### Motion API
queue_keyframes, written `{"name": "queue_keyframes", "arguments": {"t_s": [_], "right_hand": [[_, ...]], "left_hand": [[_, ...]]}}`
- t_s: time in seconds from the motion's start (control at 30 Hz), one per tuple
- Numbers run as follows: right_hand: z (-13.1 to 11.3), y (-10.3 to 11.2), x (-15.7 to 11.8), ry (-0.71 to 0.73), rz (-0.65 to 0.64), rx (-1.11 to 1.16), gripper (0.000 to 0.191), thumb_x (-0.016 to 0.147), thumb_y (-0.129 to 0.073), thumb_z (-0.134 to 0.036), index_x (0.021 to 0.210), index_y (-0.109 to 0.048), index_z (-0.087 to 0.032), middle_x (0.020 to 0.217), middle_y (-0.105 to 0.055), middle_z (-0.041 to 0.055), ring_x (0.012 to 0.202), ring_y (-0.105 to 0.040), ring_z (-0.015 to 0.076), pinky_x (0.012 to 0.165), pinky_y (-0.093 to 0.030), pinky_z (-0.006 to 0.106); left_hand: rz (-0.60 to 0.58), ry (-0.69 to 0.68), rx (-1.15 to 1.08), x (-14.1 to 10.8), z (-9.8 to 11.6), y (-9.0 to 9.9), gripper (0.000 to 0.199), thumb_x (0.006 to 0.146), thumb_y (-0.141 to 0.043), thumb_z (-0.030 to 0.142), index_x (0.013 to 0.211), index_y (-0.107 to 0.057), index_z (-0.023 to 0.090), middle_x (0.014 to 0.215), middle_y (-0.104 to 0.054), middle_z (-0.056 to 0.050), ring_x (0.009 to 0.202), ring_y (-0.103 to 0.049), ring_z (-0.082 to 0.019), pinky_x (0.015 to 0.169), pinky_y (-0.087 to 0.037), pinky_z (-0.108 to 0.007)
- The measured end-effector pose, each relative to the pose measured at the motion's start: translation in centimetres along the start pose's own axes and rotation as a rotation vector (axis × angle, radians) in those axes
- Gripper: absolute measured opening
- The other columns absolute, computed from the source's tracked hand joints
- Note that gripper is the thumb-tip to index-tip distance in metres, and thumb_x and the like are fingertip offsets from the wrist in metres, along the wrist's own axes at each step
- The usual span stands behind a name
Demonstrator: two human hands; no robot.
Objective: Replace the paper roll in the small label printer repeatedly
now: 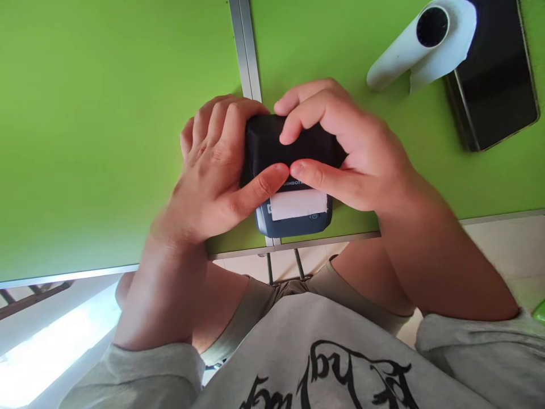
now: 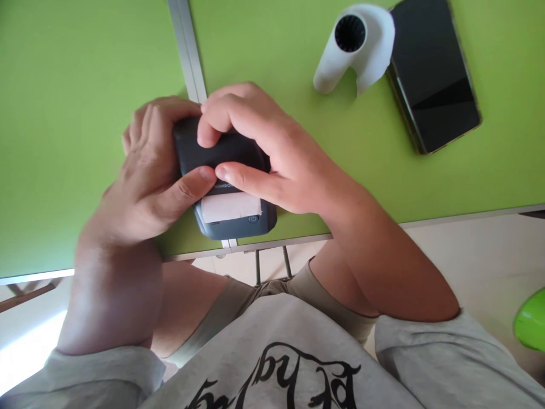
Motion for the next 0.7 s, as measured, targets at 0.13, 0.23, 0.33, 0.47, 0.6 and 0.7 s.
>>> {"name": "queue_keyframes", "arguments": {"t_s": [0.13, 0.23, 0.33, 0.47, 0.6, 0.7], "right_hand": [[0.1, 0.03, -0.04, 0.005, 0.005, 0.0, 0.021, 0.096, -0.064, -0.043, 0.105, -0.061, -0.023, 0.123, -0.066, 0.0061, 0.126, -0.061, 0.0184, 0.119, -0.049, 0.04], [0.27, 0.02, -0.12, -0.015, 0.006, -0.009, 0.022, 0.097, -0.064, -0.045, 0.104, -0.061, -0.024, 0.125, -0.066, 0.0046, 0.127, -0.06, 0.0179, 0.119, -0.049, 0.039], [0.22, 0.05, -0.2, -0.027, 0.002, -0.003, 0.019, 0.098, -0.064, -0.042, 0.104, -0.06, -0.024, 0.125, -0.065, 0.005, 0.127, -0.06, 0.0166, 0.119, -0.048, 0.036], [0.11, 0.09, -0.26, -0.038, -0.019, -0.016, 0.019, 0.098, -0.063, -0.043, 0.104, -0.06, -0.025, 0.125, -0.065, 0.004, 0.129, -0.059, 0.0167, 0.119, -0.046, 0.036], [0.41, 0.4, -0.26, -0.079, 0.024, -0.069, 0.021, 0.1, -0.057, -0.045, 0.107, -0.058, -0.026, 0.118, -0.068, 0.0015, 0.124, -0.062, 0.0183, 0.113, -0.049, 0.038], [0.8, 0.65, -0.31, -0.11, 0.095, -0.073, 0.02, 0.102, -0.052, -0.044, 0.107, -0.059, -0.026, 0.113, -0.068, -0.0004, 0.118, -0.064, 0.0178, 0.107, -0.051, 0.038]], "left_hand": [[0.002, 0.003, 0.012, -0.02, -0.07, -0.04, 0.082, 0.095, -0.036, 0.086, 0.146, -0.049, 0.024, 0.15, -0.052, -0.014, 0.143, -0.044, -0.04, 0.12, -0.033, -0.064], [0.015, 0.011, 0.018, -0.03, -0.15, 0.1, 0.08, 0.094, -0.036, 0.087, 0.145, -0.05, 0.027, 0.149, -0.053, -0.012, 0.143, -0.046, -0.039, 0.12, -0.035, -0.061], [0.016, 0.019, 0.018, -0.11, -0.16, 0.17, 0.078, 0.094, -0.036, 0.086, 0.145, -0.05, 0.029, 0.15, -0.054, -0.01, 0.144, -0.045, -0.038, 0.121, -0.034, -0.06], [0.02, 0.023, 0.023, -0.36, -0.08, 0.19, 0.074, 0.095, -0.035, 0.085, 0.145, -0.048, 0.032, 0.151, -0.053, -0.007, 0.147, -0.045, -0.036, 0.124, -0.034, -0.057], [0.004, 0.001, 0.01, -0.61, 0.14, -0.06, 0.074, 0.099, -0.032, 0.081, 0.151, -0.042, 0.029, 0.155, -0.05, -0.007, 0.154, -0.04, -0.035, 0.13, -0.029, -0.058], [-0.009, -0.013, -0.027, -0.63, 0.28, -0.22, 0.078, 0.1, -0.037, 0.079, 0.154, -0.041, 0.024, 0.159, -0.049, -0.011, 0.157, -0.037, -0.038, 0.131, -0.025, -0.061]]}}
Point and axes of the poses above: each hand's wrist, its own x-axis towards the middle knuckle, its own y-axis out of the back of the hand, z = x × y, the point moved 8 cm from there along x, towards the middle knuckle
